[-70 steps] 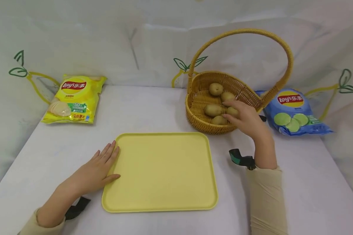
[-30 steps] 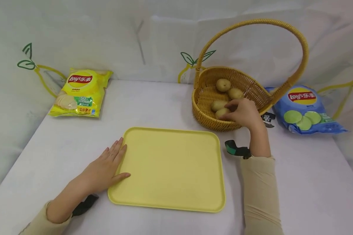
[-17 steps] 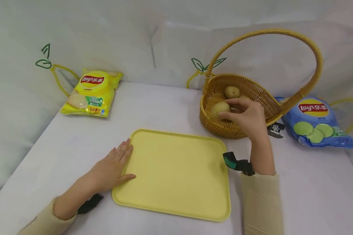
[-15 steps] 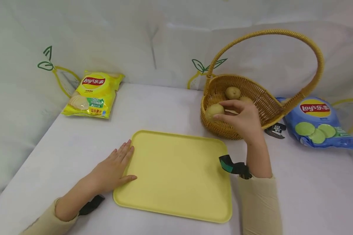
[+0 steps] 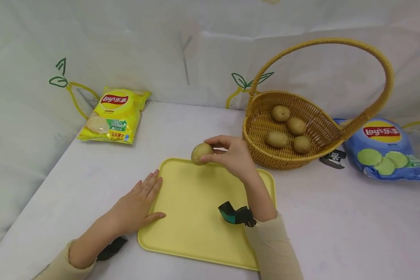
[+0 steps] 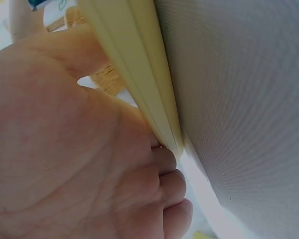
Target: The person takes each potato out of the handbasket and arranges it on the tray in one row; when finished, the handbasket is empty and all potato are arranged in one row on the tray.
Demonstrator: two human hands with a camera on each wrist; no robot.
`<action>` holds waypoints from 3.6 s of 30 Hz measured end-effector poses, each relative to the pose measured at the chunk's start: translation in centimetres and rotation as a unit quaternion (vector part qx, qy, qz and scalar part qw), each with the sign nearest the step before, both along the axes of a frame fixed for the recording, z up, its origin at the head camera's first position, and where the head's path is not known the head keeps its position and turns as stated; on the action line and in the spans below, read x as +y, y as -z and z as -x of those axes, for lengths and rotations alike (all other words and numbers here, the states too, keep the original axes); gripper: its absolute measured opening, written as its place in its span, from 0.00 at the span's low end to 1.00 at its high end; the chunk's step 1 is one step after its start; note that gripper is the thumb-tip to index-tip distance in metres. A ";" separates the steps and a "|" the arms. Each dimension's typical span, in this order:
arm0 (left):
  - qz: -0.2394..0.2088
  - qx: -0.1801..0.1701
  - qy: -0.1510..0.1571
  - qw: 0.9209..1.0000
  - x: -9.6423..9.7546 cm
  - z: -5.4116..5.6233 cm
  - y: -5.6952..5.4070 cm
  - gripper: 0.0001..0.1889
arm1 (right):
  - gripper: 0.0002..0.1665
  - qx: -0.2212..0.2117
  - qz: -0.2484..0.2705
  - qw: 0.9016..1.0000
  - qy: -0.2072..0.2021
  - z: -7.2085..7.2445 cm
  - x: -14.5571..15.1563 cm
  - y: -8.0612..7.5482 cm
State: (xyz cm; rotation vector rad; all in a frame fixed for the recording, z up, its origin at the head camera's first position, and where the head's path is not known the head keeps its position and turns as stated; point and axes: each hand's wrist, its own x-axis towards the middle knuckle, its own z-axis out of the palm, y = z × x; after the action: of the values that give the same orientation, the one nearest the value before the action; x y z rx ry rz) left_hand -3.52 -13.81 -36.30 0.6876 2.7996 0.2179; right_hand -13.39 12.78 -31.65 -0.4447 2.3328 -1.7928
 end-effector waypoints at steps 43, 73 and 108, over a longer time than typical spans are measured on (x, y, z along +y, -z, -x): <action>0.010 0.018 -0.005 1.000 0.4 0.8 -0.2 0.47 | 0.16 0.018 -0.032 0.996 -0.081 2.9 -7.0 5.7; -0.009 0.027 0.009 1.000 0.5 0.6 0.8 0.47 | 0.18 0.048 0.004 0.999 -0.004 2.4 2.4 1.5; -0.031 0.015 -0.006 0.999 0.5 0.3 0.9 0.47 | 0.28 -0.009 -0.183 0.975 0.130 6.9 16.2 0.9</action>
State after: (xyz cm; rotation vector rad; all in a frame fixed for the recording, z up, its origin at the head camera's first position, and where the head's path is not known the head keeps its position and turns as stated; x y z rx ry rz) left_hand -3.78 -13.32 -37.24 0.6931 2.8374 0.3016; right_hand -20.28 29.00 -32.51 -0.0723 2.7312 -1.3952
